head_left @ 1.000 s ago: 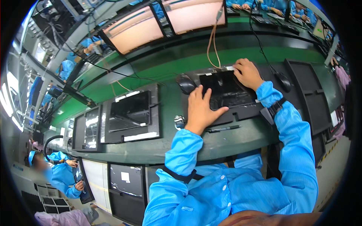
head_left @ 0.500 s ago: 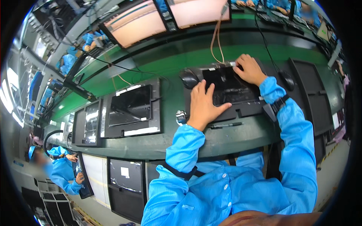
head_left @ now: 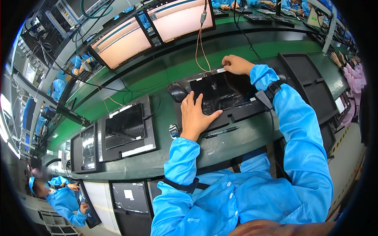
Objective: The person is assembling, inspecting, and testing tablet devices on a factory assembly line, including connecting components and using a stylus.
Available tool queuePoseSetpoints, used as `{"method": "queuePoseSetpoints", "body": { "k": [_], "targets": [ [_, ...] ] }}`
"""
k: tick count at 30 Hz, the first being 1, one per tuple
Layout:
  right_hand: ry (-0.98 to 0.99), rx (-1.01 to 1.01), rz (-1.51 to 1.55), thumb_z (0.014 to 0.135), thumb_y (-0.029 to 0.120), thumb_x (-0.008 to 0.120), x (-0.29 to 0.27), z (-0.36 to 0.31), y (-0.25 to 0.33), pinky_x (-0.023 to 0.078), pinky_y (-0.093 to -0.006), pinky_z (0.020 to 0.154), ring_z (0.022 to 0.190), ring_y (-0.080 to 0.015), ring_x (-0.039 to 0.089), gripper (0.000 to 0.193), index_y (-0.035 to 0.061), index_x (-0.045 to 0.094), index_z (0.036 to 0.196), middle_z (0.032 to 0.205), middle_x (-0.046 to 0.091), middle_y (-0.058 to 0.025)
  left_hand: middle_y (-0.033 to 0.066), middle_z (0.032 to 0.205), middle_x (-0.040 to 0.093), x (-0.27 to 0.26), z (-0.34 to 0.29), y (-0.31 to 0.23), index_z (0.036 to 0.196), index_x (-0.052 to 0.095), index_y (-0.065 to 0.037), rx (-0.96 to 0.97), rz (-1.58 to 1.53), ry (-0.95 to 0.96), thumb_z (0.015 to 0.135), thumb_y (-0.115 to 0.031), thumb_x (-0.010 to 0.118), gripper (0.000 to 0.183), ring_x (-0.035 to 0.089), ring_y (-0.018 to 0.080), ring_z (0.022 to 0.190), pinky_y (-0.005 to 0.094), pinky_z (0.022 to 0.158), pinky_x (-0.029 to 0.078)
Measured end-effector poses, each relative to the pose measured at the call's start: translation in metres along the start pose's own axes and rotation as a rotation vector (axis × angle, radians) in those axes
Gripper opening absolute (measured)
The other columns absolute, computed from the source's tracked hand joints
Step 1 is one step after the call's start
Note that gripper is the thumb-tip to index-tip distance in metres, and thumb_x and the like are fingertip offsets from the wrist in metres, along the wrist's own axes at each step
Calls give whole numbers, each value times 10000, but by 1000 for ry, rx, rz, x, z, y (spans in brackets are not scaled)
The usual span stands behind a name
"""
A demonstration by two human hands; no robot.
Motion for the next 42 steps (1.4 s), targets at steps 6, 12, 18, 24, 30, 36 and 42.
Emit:
{"method": "queuePoseSetpoints", "body": {
  "k": [6, 12, 18, 24, 30, 36, 42],
  "targets": [
    [283, 285, 78, 820, 294, 667, 2, 23, -6, 480, -415, 759, 801, -262, 627, 269, 32, 716, 855, 790, 673, -155, 271, 1488, 437, -1, -1, 6, 1354, 599, 19, -2, 5, -24, 727, -558, 847, 888, 376, 413, 1385, 492, 1154, 334],
    [385, 323, -61, 758, 369, 708, 3, 40, 3, 484, -419, 771, 858, -306, 642, 468, -59, 726, 947, 890, 701, -210, 270, 1479, 444, 0, 3, 5, 1342, 605, 20, 8, 6, -31, 718, -550, 855, 881, 381, 418, 1375, 500, 1141, 343],
    [477, 403, -30, 733, 387, 749, 0, 45, 4, 423, -392, 617, 677, -225, 570, 441, -36, 704, 848, 723, 627, -95, 276, 1469, 450, 0, 2, 8, 1330, 612, 24, 10, 10, -44, 710, -549, 860, 880, 391, 425, 1362, 502, 1138, 343],
    [540, 488, 240, 792, 244, 764, 1, 40, -10, 293, -312, 497, 541, -111, 450, 223, 49, 665, 750, 598, 507, 11, 283, 1468, 451, 1, 2, 5, 1331, 614, 26, 31, 10, -53, 710, -554, 857, 884, 395, 430, 1358, 504, 1134, 344],
    [544, 461, 221, 816, 238, 824, -1, 42, -5, 327, -307, 503, 557, -107, 471, 238, 63, 670, 770, 620, 529, 27, 279, 1475, 447, 2, 1, 6, 1337, 610, 27, 21, 25, -42, 722, -557, 847, 881, 387, 424, 1367, 501, 1142, 338],
    [548, 459, 134, 827, 316, 834, -1, 45, -10, 387, -331, 556, 613, -139, 516, 309, 43, 690, 809, 665, 579, -13, 283, 1461, 460, 2, 4, 4, 1326, 620, 26, 31, 26, -47, 724, -561, 843, 870, 391, 426, 1365, 498, 1140, 343],
    [569, 190, -251, 890, 650, 640, -3, 39, 9, 510, -482, 897, 997, -371, 674, 743, -54, 713, 1114, 1052, 714, -253, 287, 1445, 474, 1, 1, 6, 1307, 624, 42, 62, 27, -107, 706, -574, 846, 889, 425, 436, 1342, 503, 1128, 363]
  ]
}}
Point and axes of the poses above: each hand's wrist, its own z-axis towards the middle knuckle, its own x-axis out of the palm, y = z × x, the point moved 3 cm from there along z, towards the middle knuckle
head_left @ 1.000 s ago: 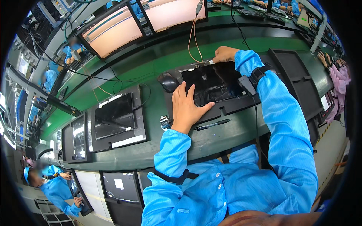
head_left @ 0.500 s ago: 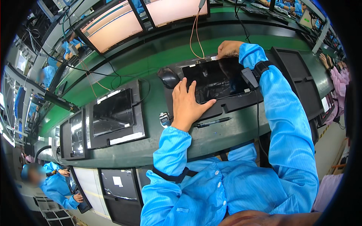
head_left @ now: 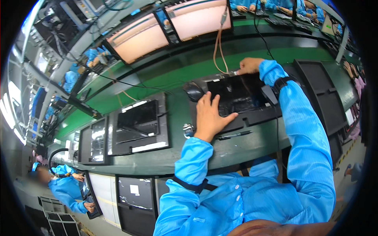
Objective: The person is assembling, inspecting, and testing tablet devices on a factory assembly line, including connecting components and using a stylus.
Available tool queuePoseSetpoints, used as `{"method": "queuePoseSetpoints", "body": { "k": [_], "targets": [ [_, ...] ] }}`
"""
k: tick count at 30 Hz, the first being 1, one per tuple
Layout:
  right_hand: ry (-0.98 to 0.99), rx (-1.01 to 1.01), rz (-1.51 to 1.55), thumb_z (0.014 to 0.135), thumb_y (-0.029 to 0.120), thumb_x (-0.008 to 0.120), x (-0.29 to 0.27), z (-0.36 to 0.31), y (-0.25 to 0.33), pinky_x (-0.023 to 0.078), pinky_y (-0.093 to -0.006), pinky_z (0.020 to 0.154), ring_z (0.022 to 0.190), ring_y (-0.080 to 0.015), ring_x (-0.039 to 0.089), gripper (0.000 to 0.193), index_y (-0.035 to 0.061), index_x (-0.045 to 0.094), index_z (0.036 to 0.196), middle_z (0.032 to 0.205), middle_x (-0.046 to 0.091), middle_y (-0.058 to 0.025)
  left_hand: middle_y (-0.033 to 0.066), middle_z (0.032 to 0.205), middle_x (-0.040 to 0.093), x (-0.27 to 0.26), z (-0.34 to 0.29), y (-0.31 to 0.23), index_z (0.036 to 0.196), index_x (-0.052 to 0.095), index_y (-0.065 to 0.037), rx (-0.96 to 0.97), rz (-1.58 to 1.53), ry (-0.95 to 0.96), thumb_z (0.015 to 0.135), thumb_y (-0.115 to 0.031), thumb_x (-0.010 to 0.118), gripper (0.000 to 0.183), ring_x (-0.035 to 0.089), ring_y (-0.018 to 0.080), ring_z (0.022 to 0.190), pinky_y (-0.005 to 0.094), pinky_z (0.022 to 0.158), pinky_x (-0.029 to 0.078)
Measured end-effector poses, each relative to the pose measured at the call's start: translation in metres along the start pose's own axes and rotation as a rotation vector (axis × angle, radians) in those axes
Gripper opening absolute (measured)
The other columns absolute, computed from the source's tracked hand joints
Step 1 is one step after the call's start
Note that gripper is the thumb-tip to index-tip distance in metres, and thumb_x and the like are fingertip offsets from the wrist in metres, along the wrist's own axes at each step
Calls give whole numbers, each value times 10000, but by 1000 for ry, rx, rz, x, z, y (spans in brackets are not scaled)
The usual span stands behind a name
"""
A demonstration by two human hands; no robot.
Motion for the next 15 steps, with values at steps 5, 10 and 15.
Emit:
{"method": "queuePoseSetpoints", "body": {
  "k": [5, 10, 15],
  "targets": [
    [-296, 151, -146, 915, 784, 428, 24, -27, 30, 434, -525, 1070, 1244, -435, 574, 942, -53, 634, 1295, 1322, 600, -279, 274, 1498, 430, 3, -2, -2, 1348, 608, 32, -69, -24, 73, 726, -592, 830, 909, 373, 420, 1393, 494, 1162, 332],
    [-432, 249, -91, 870, 838, 439, 25, -34, 44, 456, -503, 1030, 1213, -405, 598, 987, -45, 674, 1243, 1259, 635, -245, 271, 1533, 398, 0, 1, -1, 1396, 574, 23, -120, -56, 153, 727, -610, 816, 952, 316, 427, 1447, 499, 1199, 274],
    [-397, 301, -151, 754, 940, 467, 21, -32, 54, 493, -498, 990, 1191, -386, 629, 1103, -34, 700, 1214, 1248, 660, -226, 254, 1542, 388, -2, 0, 2, 1391, 579, 20, -128, -66, 151, 721, -616, 819, 955, 315, 420, 1447, 498, 1197, 280]
  ]
}}
Point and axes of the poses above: each hand's wrist, its own z-axis towards the middle knuckle, its own x-axis out of the palm, y = z × x, the point moved 3 cm from there along z, towards the middle knuckle
